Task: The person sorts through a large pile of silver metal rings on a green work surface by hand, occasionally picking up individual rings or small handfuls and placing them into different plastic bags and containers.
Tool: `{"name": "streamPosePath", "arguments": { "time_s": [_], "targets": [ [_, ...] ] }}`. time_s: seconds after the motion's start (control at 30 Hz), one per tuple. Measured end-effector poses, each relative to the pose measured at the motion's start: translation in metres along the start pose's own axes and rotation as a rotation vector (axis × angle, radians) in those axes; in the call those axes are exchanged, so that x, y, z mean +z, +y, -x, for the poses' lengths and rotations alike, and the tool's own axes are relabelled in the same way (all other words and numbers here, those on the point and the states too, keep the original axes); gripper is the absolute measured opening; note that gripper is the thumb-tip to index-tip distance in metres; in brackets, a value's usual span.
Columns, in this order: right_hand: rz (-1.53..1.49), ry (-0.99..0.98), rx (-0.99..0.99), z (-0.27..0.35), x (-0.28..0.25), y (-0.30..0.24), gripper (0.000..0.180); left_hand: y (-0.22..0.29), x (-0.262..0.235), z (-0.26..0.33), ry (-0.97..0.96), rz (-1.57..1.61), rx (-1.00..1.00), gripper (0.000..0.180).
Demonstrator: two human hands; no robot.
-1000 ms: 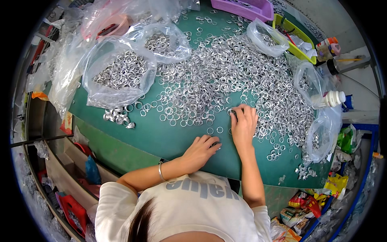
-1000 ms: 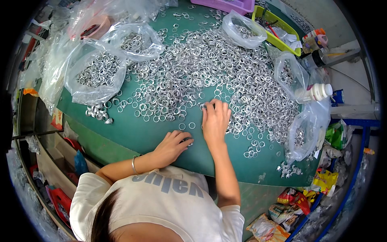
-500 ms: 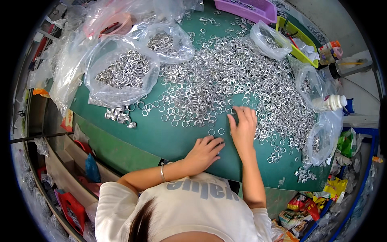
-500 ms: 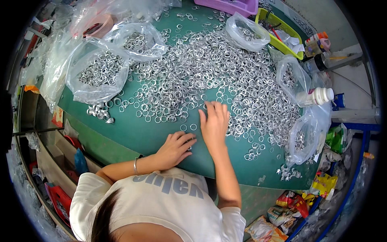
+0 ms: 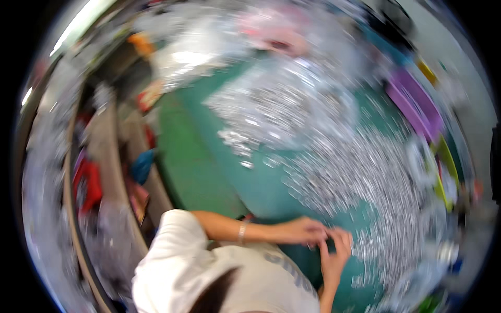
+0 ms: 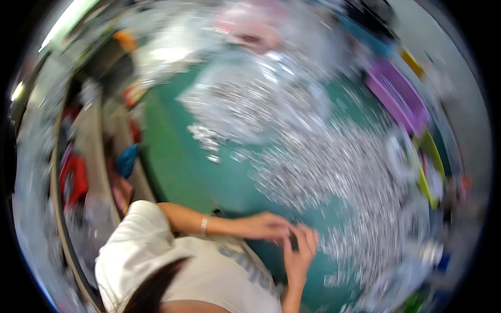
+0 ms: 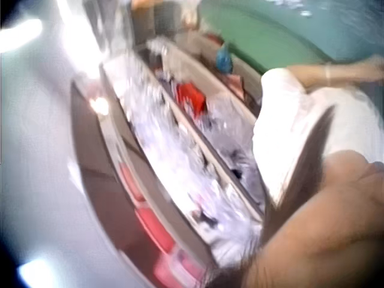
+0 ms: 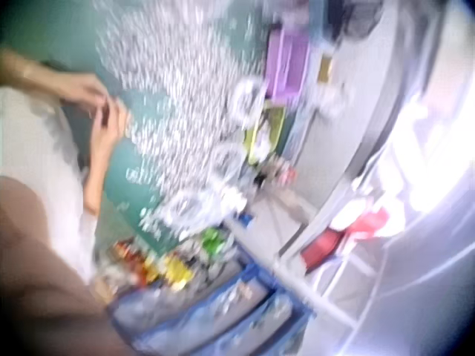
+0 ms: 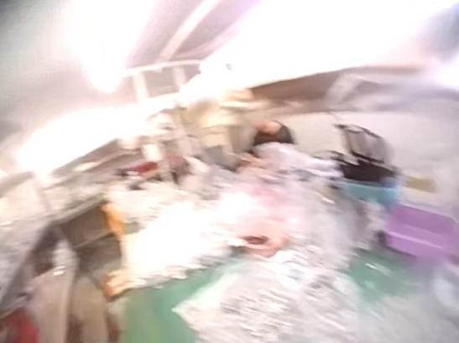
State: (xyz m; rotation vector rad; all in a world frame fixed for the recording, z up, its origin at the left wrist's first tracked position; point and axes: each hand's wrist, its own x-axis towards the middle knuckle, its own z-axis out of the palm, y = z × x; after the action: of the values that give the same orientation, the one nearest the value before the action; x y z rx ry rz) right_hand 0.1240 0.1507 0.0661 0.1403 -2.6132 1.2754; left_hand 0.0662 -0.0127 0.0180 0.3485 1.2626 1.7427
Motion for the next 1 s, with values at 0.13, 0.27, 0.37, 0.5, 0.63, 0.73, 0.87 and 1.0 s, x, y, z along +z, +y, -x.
{"name": "streamPosePath", "arguments": {
  "time_s": [0.13,0.27,0.37,0.5,0.63,0.73,0.87,1.0],
  "targets": [
    [0.036,-0.033,-0.131,0.004,0.013,0.017,0.025,-0.008,-0.002,-0.007,0.041,-0.102,0.124,0.023],
    [-0.190,-0.159,0.032,0.011,-0.001,0.015,0.027,0.012,-0.020,0.031,0.338,-0.005,0.341,0.026],
    [-0.065,-0.223,0.046,0.009,0.003,0.024,0.023,0.038,-0.052,0.094,0.696,-0.064,0.620,0.033],
    [-0.041,-0.367,-0.110,0.006,0.003,0.010,0.021,0.081,-0.032,0.192,0.885,0.186,1.015,0.042],
    [-0.110,-0.413,-0.106,0.009,0.013,-0.004,0.018,0.096,-0.010,0.226,0.934,0.134,1.151,0.027],
    [-0.146,-0.394,-0.246,0.014,0.018,-0.006,0.015,0.099,0.000,0.230,0.926,0.083,1.162,0.029],
    [-0.135,-0.433,-0.234,0.022,0.020,0.002,0.015,0.103,0.004,0.231,0.889,0.062,1.144,0.032],
    [-0.149,-0.407,-0.239,0.026,0.019,-0.007,0.015,0.101,0.006,0.230,0.854,0.070,1.124,0.034]
  ]
}}
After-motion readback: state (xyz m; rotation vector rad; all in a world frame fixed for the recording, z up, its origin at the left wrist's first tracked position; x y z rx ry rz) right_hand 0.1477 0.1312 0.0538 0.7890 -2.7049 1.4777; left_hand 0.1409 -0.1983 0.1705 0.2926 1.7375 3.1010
